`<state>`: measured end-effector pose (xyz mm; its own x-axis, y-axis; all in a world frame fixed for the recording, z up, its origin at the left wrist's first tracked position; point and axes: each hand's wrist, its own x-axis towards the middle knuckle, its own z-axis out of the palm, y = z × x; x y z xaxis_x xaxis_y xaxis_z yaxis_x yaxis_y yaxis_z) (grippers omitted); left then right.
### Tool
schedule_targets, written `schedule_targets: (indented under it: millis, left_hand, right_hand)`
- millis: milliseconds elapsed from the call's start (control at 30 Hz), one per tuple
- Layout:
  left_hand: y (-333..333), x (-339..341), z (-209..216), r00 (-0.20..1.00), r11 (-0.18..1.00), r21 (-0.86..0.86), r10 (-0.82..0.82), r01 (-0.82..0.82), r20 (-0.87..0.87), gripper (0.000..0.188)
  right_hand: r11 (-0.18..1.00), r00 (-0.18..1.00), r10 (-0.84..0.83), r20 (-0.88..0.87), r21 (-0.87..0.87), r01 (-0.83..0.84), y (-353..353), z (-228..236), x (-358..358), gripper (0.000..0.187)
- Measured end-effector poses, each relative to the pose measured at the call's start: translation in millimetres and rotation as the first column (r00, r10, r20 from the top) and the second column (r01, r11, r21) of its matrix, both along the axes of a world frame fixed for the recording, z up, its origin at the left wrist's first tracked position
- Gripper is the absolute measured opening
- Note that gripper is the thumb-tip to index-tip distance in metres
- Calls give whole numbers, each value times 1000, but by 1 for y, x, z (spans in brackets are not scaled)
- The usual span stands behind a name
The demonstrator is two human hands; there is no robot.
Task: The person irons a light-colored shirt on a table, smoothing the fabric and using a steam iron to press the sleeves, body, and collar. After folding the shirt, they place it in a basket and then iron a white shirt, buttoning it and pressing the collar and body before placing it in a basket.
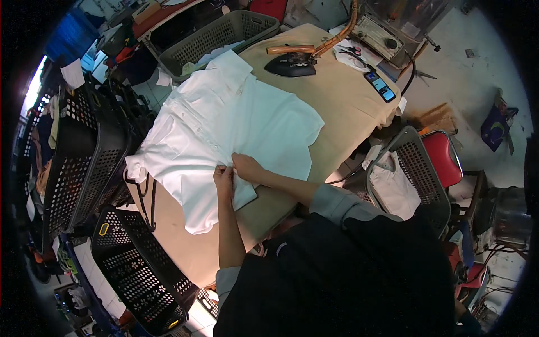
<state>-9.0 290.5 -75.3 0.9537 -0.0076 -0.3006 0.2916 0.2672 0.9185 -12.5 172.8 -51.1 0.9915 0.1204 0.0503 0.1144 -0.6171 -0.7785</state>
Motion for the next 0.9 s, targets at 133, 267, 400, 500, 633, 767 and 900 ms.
schedule_targets:
  millis: [133,267,400,500,633,767,900]
  left_hand:
    - [6,2,-3,1000,993,-120,-20,18,-19,17]
    - [10,1,3,994,966,240,-105,95,27,11]
    - [-11,-53,17,948,568,819,-209,-82,239,24]
    - [-24,-85,30,905,367,921,-334,-134,265,31]
    - [-34,-95,43,916,269,956,-342,-117,209,33]
    - [-25,-100,46,918,195,978,-370,-77,146,28]
    - [-20,-96,37,949,322,944,-267,-74,165,20]
  right_hand:
    - [958,961,217,-171,226,-177,-14,-6,25,17]
    - [967,972,226,-64,134,-216,-22,-10,28,14]
    - [983,981,179,-73,-25,-182,-27,14,-28,36]
    - [943,979,205,16,-269,-193,-38,26,-57,41]
    - [901,965,259,50,-373,-223,-45,34,-63,45]
    - [894,936,322,143,-371,-251,-48,20,-59,42]
    - [967,975,223,23,-131,-218,-66,10,-39,23]
